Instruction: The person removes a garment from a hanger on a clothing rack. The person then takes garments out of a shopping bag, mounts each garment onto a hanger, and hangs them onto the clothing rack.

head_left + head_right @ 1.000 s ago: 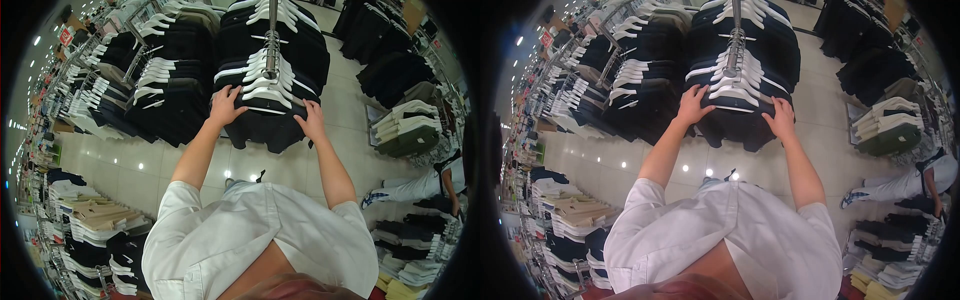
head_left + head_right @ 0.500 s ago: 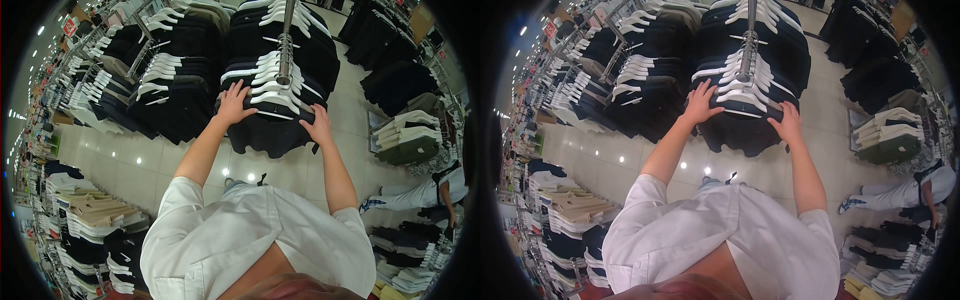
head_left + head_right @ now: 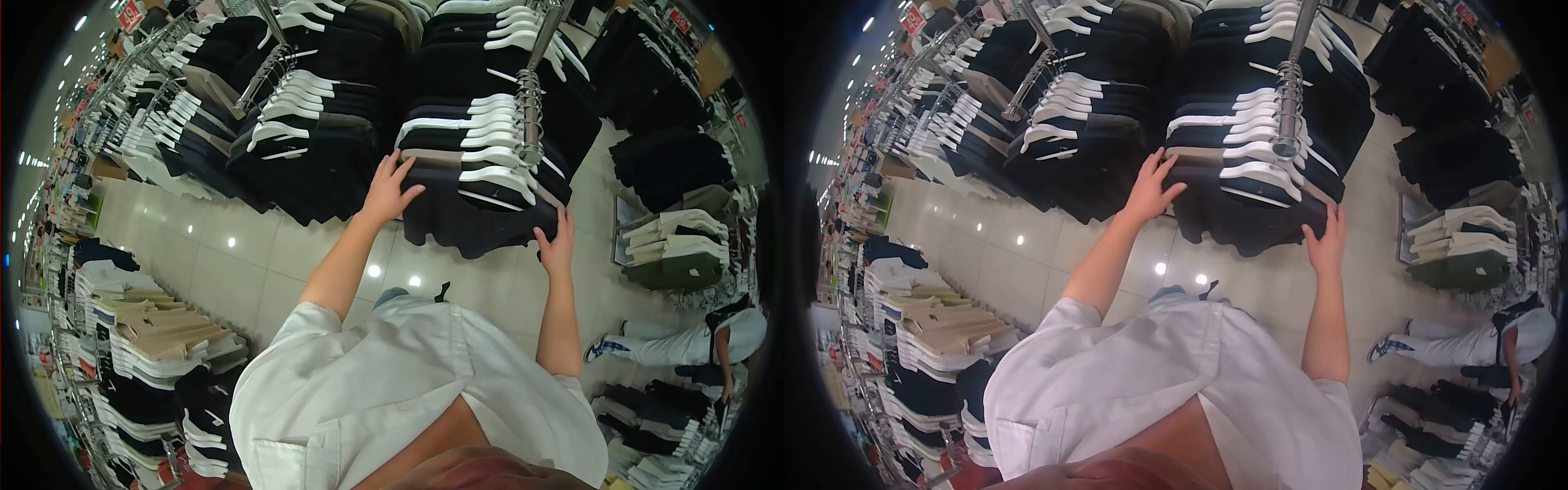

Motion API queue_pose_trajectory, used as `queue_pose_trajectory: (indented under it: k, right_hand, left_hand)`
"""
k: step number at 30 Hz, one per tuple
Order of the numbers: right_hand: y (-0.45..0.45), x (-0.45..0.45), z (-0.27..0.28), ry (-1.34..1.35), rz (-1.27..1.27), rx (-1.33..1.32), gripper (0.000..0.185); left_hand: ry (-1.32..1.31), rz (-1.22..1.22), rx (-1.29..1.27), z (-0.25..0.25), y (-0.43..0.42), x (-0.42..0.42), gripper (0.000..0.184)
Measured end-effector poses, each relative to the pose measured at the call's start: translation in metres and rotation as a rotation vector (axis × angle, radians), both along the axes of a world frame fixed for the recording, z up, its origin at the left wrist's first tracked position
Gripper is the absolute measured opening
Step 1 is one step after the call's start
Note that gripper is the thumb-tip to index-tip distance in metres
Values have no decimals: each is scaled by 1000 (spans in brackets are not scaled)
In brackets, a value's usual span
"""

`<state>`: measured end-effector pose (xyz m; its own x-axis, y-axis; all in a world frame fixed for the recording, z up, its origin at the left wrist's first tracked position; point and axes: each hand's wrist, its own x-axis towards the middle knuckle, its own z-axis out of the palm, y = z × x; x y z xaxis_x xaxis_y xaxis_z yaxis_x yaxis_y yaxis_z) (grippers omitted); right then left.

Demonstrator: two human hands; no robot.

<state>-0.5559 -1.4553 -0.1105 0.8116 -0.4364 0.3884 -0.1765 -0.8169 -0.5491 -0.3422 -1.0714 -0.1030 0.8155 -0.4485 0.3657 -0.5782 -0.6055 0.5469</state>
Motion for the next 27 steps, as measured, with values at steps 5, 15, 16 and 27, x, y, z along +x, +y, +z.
queue_pose_trajectory:
  k: [5,15,16,27]
  right_hand:
    - [23,-19,-17,-61,-138,109,62]
    - [49,-31,-16,-6,-411,328,62]
    - [45,-37,-27,8,-435,382,63]
    - [67,-85,-98,100,-376,676,23]
  left_hand:
    - [98,-15,-260,-1,29,1,34]
    - [483,0,-198,1,50,10,35]
    - [536,-21,-140,-6,58,13,34]
    - [536,-86,-84,-84,114,15,27]
